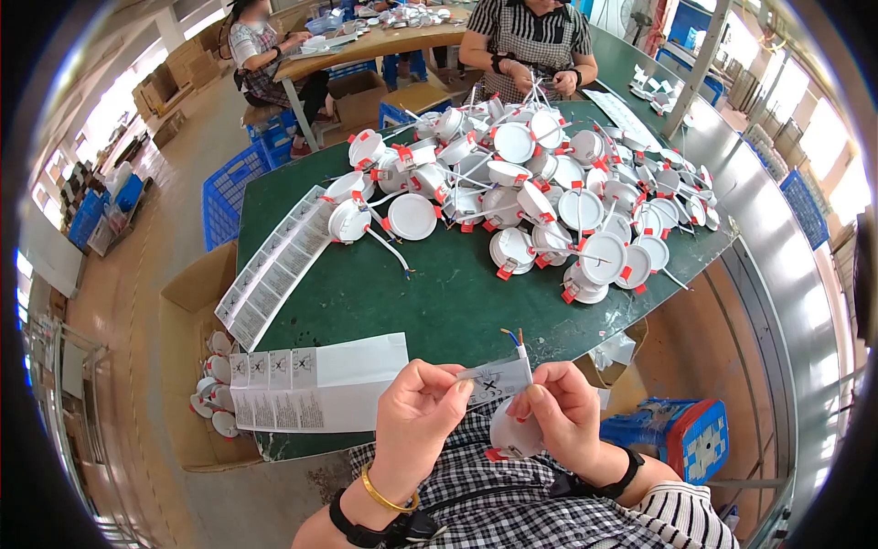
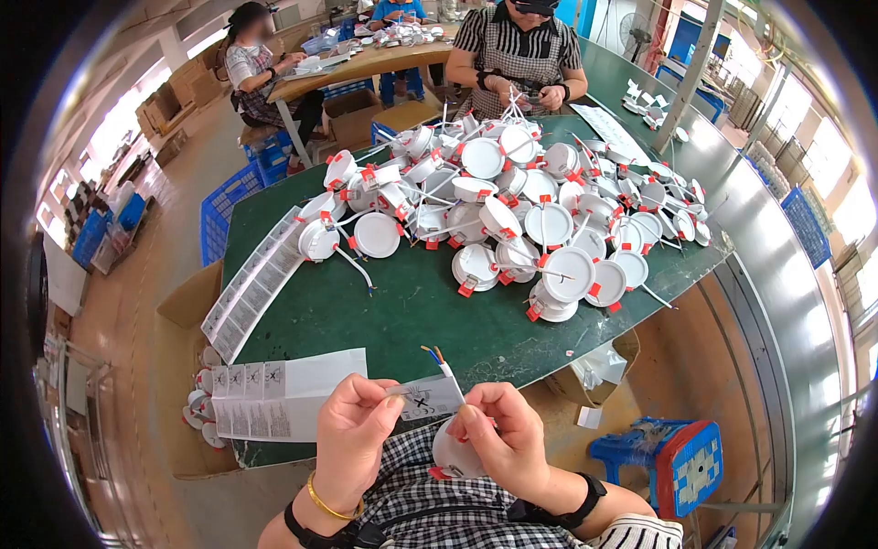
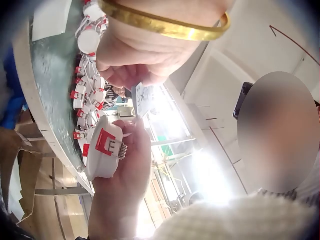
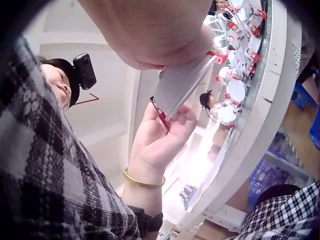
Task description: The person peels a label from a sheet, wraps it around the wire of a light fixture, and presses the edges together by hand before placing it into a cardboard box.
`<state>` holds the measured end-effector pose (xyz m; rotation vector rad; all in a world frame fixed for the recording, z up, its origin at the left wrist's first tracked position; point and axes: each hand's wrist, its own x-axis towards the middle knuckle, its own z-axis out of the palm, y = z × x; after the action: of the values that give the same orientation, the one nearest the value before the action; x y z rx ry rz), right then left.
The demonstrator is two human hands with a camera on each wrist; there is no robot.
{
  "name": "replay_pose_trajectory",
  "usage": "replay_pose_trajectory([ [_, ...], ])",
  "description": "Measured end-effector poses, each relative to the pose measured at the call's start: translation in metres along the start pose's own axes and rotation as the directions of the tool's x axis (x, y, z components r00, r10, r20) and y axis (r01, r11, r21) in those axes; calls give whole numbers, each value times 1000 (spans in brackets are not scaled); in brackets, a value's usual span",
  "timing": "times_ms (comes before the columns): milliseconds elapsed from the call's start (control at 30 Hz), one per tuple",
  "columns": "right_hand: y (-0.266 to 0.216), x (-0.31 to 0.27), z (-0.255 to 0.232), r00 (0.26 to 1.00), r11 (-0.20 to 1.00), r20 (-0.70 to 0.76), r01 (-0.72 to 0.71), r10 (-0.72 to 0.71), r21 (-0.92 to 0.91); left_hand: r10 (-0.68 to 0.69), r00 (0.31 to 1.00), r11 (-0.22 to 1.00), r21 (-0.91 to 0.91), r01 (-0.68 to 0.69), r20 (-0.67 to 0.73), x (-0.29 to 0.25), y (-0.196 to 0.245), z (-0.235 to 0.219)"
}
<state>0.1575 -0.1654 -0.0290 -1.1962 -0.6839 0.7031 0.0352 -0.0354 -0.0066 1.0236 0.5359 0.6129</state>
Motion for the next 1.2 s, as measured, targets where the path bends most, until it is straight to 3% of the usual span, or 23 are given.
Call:
replay_pose_trajectory([
  [433,2,9,11,991,993,-89,-97,103,63,-14,997,987,-162,2,-72,11,-21,0],
  [967,10,11,6,989,993,-111,-87,95,78,51,995,991,-117,-60,-83,15,-20,-3],
  [1067,5,12,3,986,990,-91,-133,136,39,120,991,993,5,-120,-55,19,-11,-3],
  [1133,3,11,3,985,988,-76,-157,156,-6,-61,981,998,-7,64,186,25,-9,-6],
  [1200,3,10,3,986,986,-39,-162,161,-44,-105,972,994,40,99,210,29,-7,-4],
])
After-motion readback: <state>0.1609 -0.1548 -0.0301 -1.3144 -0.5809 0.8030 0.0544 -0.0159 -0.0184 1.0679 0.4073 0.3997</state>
